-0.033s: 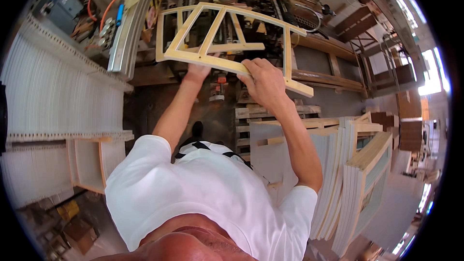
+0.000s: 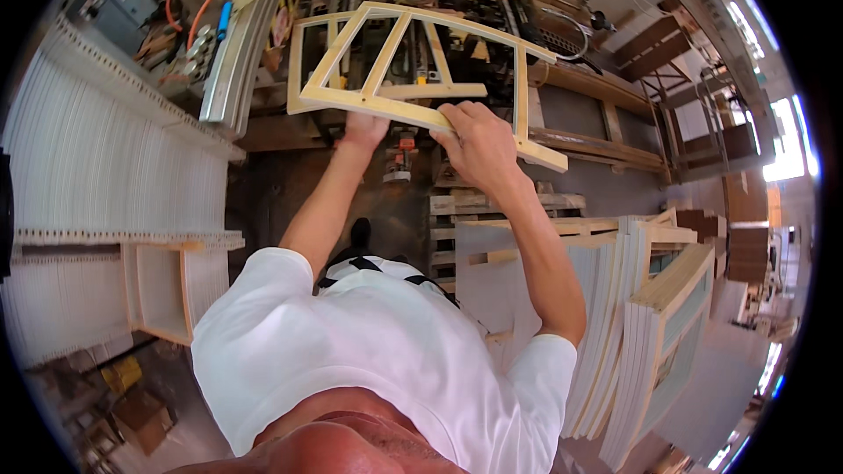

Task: The person repeatedly picks up wooden chair frames from a stack and places them onto a machine jig. They align the frames on the jig and then remove them to place them back on the stack, repeating this cycle continuously.

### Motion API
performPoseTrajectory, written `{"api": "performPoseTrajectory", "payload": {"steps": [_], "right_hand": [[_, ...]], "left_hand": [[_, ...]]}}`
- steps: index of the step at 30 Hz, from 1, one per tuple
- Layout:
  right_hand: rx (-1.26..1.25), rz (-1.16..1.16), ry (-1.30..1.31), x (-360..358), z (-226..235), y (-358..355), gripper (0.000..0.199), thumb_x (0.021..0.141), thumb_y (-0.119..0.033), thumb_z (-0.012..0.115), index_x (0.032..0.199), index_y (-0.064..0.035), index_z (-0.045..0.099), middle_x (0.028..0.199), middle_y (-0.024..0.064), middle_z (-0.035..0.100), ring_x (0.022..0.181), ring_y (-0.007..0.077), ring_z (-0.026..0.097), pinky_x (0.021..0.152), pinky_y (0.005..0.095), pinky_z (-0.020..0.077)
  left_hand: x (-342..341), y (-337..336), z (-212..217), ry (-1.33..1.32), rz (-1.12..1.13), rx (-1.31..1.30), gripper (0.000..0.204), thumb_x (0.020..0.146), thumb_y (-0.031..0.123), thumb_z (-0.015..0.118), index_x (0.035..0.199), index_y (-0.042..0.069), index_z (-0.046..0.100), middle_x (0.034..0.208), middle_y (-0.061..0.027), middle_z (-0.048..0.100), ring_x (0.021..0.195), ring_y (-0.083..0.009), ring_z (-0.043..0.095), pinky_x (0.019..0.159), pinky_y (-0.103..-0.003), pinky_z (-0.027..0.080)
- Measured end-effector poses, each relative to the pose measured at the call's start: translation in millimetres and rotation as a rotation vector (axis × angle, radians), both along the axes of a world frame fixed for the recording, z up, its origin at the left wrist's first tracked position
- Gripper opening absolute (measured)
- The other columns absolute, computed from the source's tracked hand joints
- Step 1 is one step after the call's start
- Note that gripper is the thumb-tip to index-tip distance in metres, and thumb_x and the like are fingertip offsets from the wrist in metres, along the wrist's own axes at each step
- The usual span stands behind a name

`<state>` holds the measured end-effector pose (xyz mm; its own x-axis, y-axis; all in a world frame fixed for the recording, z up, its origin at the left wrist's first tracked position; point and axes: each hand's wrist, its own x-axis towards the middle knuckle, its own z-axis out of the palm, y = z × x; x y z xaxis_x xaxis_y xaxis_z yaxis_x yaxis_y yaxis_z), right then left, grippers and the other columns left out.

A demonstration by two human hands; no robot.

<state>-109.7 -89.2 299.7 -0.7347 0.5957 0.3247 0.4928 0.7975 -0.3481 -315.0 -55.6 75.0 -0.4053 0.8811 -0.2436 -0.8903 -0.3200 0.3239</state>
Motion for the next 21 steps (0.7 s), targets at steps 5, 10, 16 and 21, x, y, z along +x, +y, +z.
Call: {"api": "performPoseTrajectory", "payload": {"steps": [5, 10, 16, 21], "right_hand": [[0.104, 0.173, 0.086, -32.4, -45.0, 19.9, 0.025, 0.079, -0.019, 0.068, 0.099, -0.0046, 0.062, 0.085, 0.0123, 0.060, 0.084, 0.0324, 0.059, 0.070, 0.0419, 0.0483], [0.099, 0.246, 0.039, -77.3, -90.1, 35.7, 0.025, 0.079, -0.020, 0.068, 0.098, -0.0048, 0.061, 0.084, 0.0116, 0.059, 0.084, 0.0326, 0.059, 0.071, 0.0415, 0.0490], [0.057, 0.261, 0.070, -113.3, -140.4, 57.0, 0.026, 0.078, -0.019, 0.069, 0.098, -0.0032, 0.062, 0.088, 0.0129, 0.060, 0.088, 0.0327, 0.058, 0.076, 0.0431, 0.0478], [0.098, 0.316, 0.067, -119.6, -160.7, 72.8, 0.032, 0.076, -0.019, 0.071, 0.101, -0.0023, 0.060, 0.092, 0.0125, 0.060, 0.089, 0.0323, 0.056, 0.077, 0.0421, 0.0459]], "left_hand": [[36.6, -91.2, 8.1, -0.044, -0.105, -0.042, 0.013, 0.090, 0.010, 0.057, 0.102, 0.004, 0.056, 0.115, -0.0102, 0.058, 0.112, -0.0267, 0.056, 0.102, -0.051, 0.043], [58.6, -194.3, 12.7, -0.058, -0.257, -0.125, 0.012, 0.092, 0.013, 0.057, 0.103, 0.007, 0.057, 0.116, -0.0079, 0.058, 0.117, -0.0261, 0.054, 0.101, -0.048, 0.044], [40.3, -284.8, -14.2, 0.045, -0.455, -0.252, 0.012, 0.093, 0.009, 0.055, 0.103, 0.003, 0.057, 0.115, -0.0114, 0.058, 0.117, -0.0292, 0.055, 0.099, -0.048, 0.047], [-10.1, -291.5, -56.2, -0.051, -0.464, -0.423, 0.011, 0.090, 0.006, 0.057, 0.099, -0.001, 0.057, 0.111, -0.0147, 0.061, 0.114, -0.0312, 0.056, 0.101, -0.051, 0.045]]}}
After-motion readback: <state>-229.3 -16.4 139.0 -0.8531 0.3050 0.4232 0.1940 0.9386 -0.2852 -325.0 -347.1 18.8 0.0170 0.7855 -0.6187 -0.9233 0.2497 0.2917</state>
